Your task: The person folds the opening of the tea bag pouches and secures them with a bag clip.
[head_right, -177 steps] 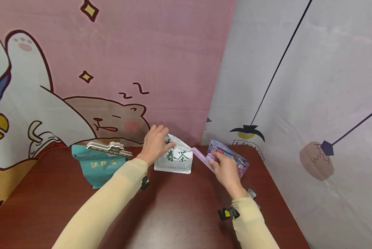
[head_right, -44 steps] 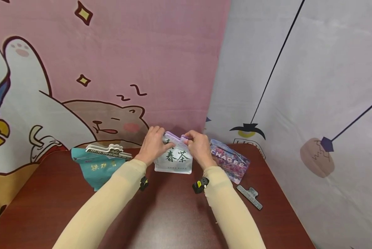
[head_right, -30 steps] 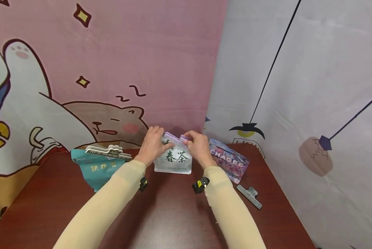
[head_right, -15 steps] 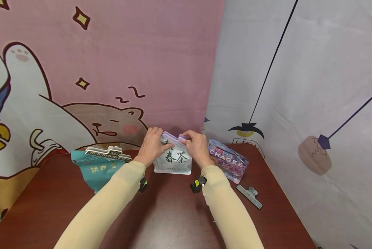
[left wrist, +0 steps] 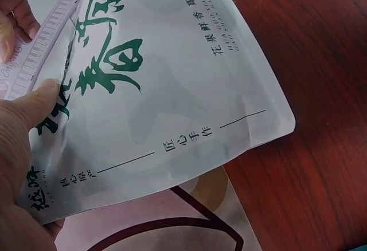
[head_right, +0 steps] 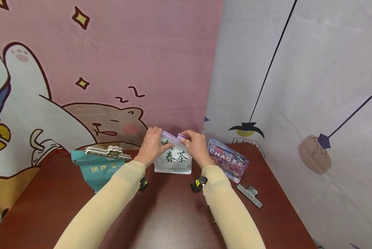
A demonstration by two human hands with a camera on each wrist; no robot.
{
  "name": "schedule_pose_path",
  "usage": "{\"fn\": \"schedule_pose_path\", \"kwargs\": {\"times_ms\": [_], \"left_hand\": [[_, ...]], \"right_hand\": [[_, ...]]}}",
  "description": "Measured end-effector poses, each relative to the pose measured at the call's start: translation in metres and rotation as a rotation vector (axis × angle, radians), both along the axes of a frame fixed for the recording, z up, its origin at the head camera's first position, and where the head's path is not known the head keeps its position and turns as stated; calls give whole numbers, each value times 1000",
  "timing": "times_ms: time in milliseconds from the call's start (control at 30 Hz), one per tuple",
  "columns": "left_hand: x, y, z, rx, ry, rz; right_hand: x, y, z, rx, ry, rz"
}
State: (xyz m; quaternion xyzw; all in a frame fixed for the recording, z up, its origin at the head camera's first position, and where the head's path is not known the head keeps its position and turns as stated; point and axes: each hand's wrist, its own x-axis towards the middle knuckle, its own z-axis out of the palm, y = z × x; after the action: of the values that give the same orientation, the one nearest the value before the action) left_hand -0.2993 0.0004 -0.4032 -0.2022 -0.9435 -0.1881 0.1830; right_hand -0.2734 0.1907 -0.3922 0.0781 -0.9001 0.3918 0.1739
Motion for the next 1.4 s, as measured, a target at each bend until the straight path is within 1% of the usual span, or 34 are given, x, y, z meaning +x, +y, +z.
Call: {"fn": "schedule_pose_path", "kwargs": {"times_ms": [133, 333, 633, 833, 933, 1100, 1200, 1400], "left_hand": [[1, 0, 2, -2, -13, 2], [2, 0, 4, -8, 5, -7], [5, 1, 10, -45, 27, 1], [8, 0, 12, -56, 65, -3], [10, 0, 14, -56, 68, -3], [12, 1, 15, -43, 63, -13], [14, 2, 16, -35, 89, -31], [17, 5, 19, -20, 172, -75]], "right_hand": [[0, 3, 0, 18, -33, 23], [2, 5, 1, 19, -67, 50], [4, 10, -1, -15, -74, 79], [12, 15, 1, -9, -49, 121], [16, 20, 1, 5, -60, 120], [22, 28, -1, 43, -110, 94], [25, 33, -2, 79, -100, 90], [31, 42, -5, 117, -63, 95]]}}
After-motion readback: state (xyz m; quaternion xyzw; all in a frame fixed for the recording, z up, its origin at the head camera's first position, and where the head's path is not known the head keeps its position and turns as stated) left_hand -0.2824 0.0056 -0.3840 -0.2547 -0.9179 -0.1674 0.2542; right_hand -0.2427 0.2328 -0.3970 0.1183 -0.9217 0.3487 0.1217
